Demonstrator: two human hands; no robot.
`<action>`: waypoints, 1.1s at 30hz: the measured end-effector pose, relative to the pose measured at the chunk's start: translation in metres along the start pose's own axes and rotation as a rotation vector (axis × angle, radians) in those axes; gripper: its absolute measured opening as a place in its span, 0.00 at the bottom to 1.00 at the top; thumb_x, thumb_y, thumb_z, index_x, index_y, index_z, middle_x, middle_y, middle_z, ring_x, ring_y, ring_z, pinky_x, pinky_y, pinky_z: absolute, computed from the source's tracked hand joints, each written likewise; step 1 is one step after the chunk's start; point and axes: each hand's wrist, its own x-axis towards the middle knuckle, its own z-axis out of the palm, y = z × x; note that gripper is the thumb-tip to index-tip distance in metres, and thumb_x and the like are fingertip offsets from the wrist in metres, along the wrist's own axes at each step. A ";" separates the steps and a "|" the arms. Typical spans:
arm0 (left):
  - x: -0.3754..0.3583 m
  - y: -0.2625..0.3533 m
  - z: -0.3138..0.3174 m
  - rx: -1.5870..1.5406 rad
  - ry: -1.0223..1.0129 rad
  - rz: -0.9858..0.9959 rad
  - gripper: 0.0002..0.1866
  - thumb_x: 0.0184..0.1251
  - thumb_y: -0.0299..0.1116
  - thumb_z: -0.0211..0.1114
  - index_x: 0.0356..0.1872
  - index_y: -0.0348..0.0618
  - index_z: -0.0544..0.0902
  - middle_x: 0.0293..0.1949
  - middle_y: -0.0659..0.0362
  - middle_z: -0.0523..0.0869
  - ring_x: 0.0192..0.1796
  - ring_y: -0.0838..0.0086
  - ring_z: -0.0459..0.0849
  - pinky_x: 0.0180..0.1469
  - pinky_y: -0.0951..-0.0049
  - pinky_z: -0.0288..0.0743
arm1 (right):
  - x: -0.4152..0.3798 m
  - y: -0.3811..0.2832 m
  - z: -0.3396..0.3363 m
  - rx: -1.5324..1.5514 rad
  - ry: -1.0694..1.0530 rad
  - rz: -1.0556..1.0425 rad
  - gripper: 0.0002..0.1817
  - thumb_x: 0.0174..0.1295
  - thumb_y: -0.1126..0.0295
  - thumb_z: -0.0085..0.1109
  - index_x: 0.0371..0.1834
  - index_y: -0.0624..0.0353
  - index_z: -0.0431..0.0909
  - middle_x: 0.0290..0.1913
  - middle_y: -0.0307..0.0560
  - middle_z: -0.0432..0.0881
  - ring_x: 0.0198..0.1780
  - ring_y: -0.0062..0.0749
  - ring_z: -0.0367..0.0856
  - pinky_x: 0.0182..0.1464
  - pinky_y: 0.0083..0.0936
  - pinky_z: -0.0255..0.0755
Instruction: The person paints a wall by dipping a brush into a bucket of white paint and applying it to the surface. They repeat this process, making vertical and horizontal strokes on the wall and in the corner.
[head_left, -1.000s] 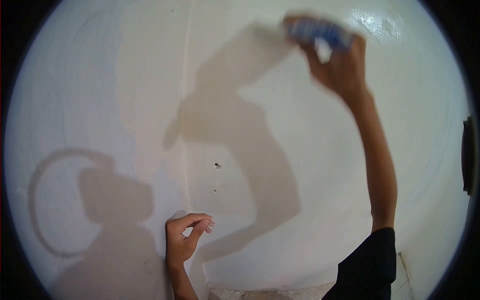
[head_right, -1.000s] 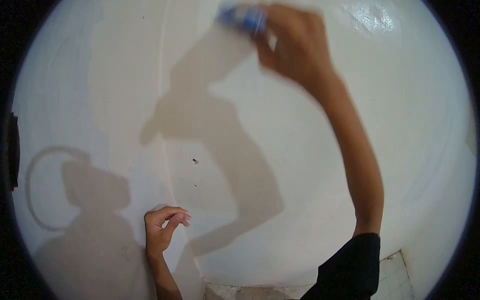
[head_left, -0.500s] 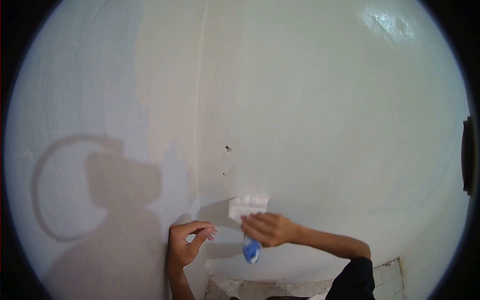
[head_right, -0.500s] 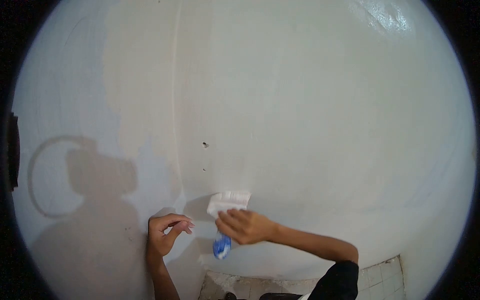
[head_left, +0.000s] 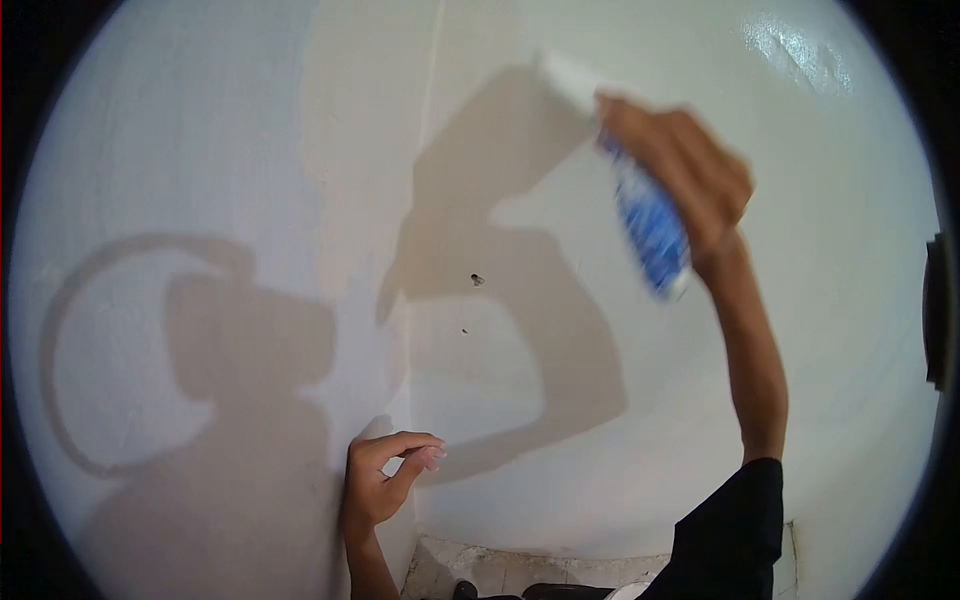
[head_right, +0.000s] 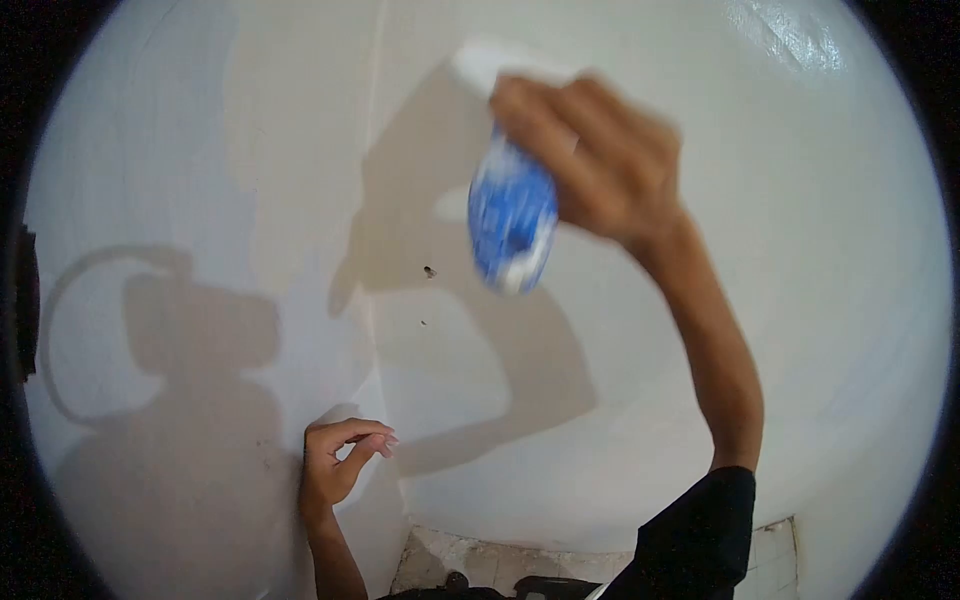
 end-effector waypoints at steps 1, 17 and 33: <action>0.000 0.000 0.001 -0.003 0.000 -0.004 0.07 0.64 0.19 0.62 0.40 0.31 0.87 0.32 0.53 0.90 0.32 0.73 0.89 0.41 0.75 0.81 | -0.011 -0.020 -0.001 0.046 -0.049 -0.012 0.17 0.50 0.73 0.70 0.45 0.60 0.83 0.43 0.50 0.88 0.37 0.32 0.86 0.33 0.23 0.81; 0.009 -0.017 0.005 -0.013 0.013 -0.026 0.07 0.64 0.20 0.64 0.40 0.31 0.87 0.32 0.53 0.91 0.31 0.74 0.89 0.40 0.76 0.81 | -0.161 -0.239 0.001 0.694 -0.364 0.311 0.24 0.43 0.71 0.66 0.49 0.62 0.80 0.45 0.51 0.86 0.37 0.35 0.85 0.32 0.26 0.82; 0.002 0.000 -0.003 -0.017 -0.001 0.008 0.07 0.65 0.21 0.64 0.41 0.31 0.87 0.32 0.52 0.91 0.31 0.72 0.89 0.40 0.76 0.81 | 0.031 0.040 0.002 0.005 -0.002 0.077 0.19 0.46 0.74 0.72 0.45 0.53 0.83 0.42 0.38 0.88 0.33 0.27 0.84 0.29 0.22 0.78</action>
